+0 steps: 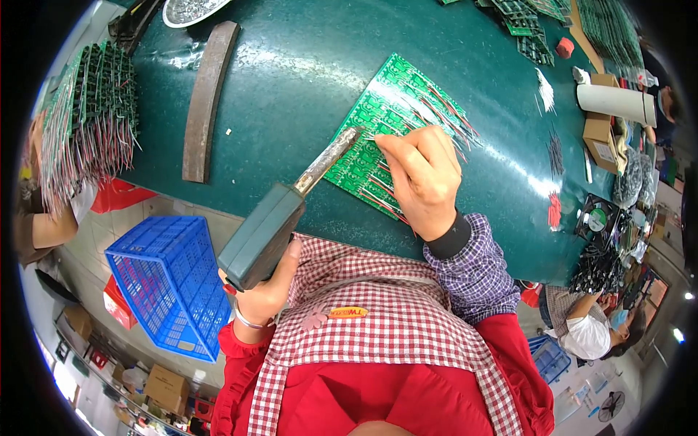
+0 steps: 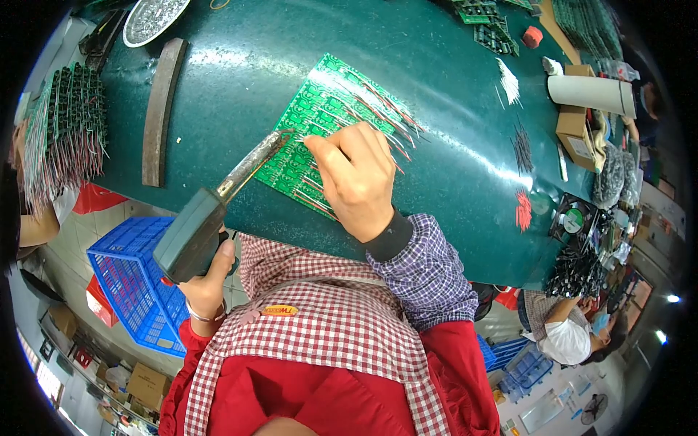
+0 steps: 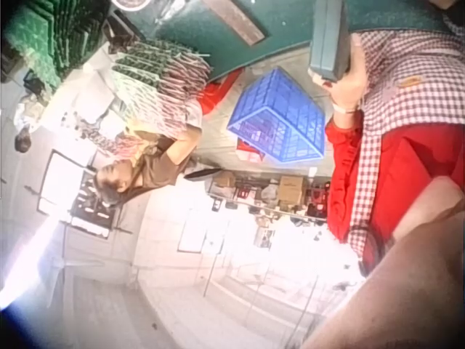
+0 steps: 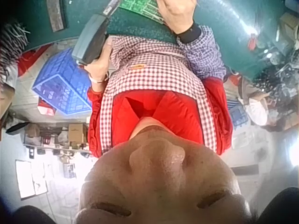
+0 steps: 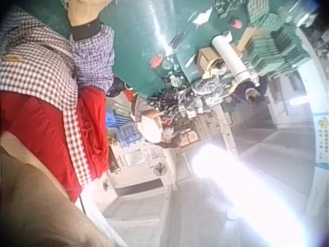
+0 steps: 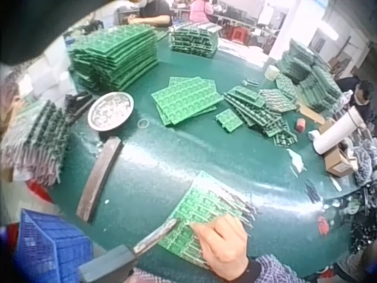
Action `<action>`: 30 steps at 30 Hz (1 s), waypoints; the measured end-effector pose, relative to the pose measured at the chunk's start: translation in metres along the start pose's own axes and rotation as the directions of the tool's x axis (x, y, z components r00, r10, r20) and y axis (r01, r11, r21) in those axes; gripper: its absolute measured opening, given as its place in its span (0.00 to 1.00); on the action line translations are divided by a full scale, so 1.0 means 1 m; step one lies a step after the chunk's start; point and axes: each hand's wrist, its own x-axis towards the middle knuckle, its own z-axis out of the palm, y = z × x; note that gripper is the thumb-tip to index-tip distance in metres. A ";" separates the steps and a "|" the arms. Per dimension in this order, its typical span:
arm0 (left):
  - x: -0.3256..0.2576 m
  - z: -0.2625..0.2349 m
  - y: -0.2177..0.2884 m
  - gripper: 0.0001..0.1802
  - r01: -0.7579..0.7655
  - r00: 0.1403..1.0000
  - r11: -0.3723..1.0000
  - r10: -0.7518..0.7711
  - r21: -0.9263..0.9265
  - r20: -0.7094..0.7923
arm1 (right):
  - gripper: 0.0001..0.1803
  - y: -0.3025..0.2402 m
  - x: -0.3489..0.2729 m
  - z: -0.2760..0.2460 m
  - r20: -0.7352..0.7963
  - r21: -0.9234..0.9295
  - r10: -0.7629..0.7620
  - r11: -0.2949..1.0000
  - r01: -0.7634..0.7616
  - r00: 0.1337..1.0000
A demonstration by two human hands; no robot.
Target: The person solders wires onto a circuit board using a soldering iron, then picks up additional wires from the table to solder onto the board.
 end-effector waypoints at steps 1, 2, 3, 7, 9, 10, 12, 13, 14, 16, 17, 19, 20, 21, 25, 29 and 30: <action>0.001 0.000 0.001 0.10 0.000 1.000 1.000 0.000 0.000 0.000 | 0.12 0.000 0.000 0.000 -0.002 -0.002 -0.005 1.000 0.005 1.000; 0.002 0.000 0.002 0.10 -0.035 0.999 0.999 0.035 0.013 0.006 | 0.12 0.000 0.000 0.000 -0.001 -0.001 -0.005 1.000 0.005 1.000; 0.002 0.000 0.002 0.10 -0.070 0.997 0.997 0.070 0.026 0.013 | 0.12 0.000 0.000 0.000 0.002 -0.003 0.000 1.000 0.000 1.000; 0.003 0.000 0.000 0.09 -0.060 0.998 0.997 0.059 0.039 0.039 | 0.12 -0.001 0.000 0.000 0.003 -0.006 0.011 1.000 -0.011 1.000; 0.002 0.000 0.000 0.09 -0.049 0.998 0.998 0.048 0.042 0.044 | 0.12 -0.001 0.000 0.000 0.004 -0.007 0.010 1.000 -0.010 1.000; 0.003 -0.001 -0.001 0.09 -0.049 0.998 0.998 0.047 0.043 0.044 | 0.12 -0.001 -0.001 0.000 0.005 -0.008 0.009 1.000 -0.009 1.000; 0.004 -0.001 -0.001 0.09 -0.143 0.988 0.984 0.136 0.110 0.070 | 0.12 0.000 -0.001 0.001 0.001 -0.007 0.008 1.000 -0.008 1.000; 0.005 -0.002 -0.001 0.09 -0.143 0.988 0.983 0.136 0.111 0.070 | 0.12 0.000 -0.001 0.001 -0.003 -0.007 0.006 1.000 -0.006 1.000; 0.005 -0.002 0.000 0.08 -0.145 0.987 0.982 0.135 0.125 0.081 | 0.12 0.000 -0.001 0.001 -0.003 -0.008 0.006 1.000 -0.006 1.000; 0.004 -0.002 0.000 0.08 -0.147 0.986 0.979 0.135 0.139 0.093 | 0.12 0.000 -0.001 0.001 0.000 -0.018 0.011 1.000 -0.011 1.000; 0.001 -0.001 0.000 0.09 -0.063 0.996 0.993 0.058 0.096 0.062 | 0.12 0.000 -0.001 0.001 0.000 -0.017 0.012 1.000 -0.012 1.000; -0.006 -0.001 -0.005 0.09 0.020 0.999 0.998 -0.022 0.052 0.034 | 0.12 0.000 -0.001 0.001 0.001 -0.018 0.011 1.000 -0.011 1.000; -0.011 -0.002 -0.013 0.13 -0.024 1.000 1.000 0.024 0.014 0.008 | 0.12 0.000 -0.001 0.001 0.001 -0.018 0.013 1.000 -0.013 1.000; -0.013 -0.003 -0.018 0.18 -0.069 0.997 0.997 0.069 -0.022 -0.019 | 0.12 0.000 -0.001 0.001 -0.001 -0.018 0.010 1.000 -0.010 1.000; -0.013 -0.004 -0.021 0.20 -0.087 0.996 0.995 0.086 -0.039 -0.034 | 0.12 0.000 -0.001 0.002 -0.003 -0.017 0.008 1.000 -0.008 1.000; -0.009 -0.002 -0.014 0.20 -0.055 0.998 0.997 0.055 -0.055 -0.007 | 0.12 0.000 0.000 0.002 -0.004 -0.012 0.009 1.000 -0.010 1.000; -0.008 -0.002 -0.014 0.20 -0.055 0.998 0.997 0.056 -0.045 0.009 | 0.12 0.001 -0.001 0.002 -0.007 -0.012 0.007 1.000 -0.007 1.000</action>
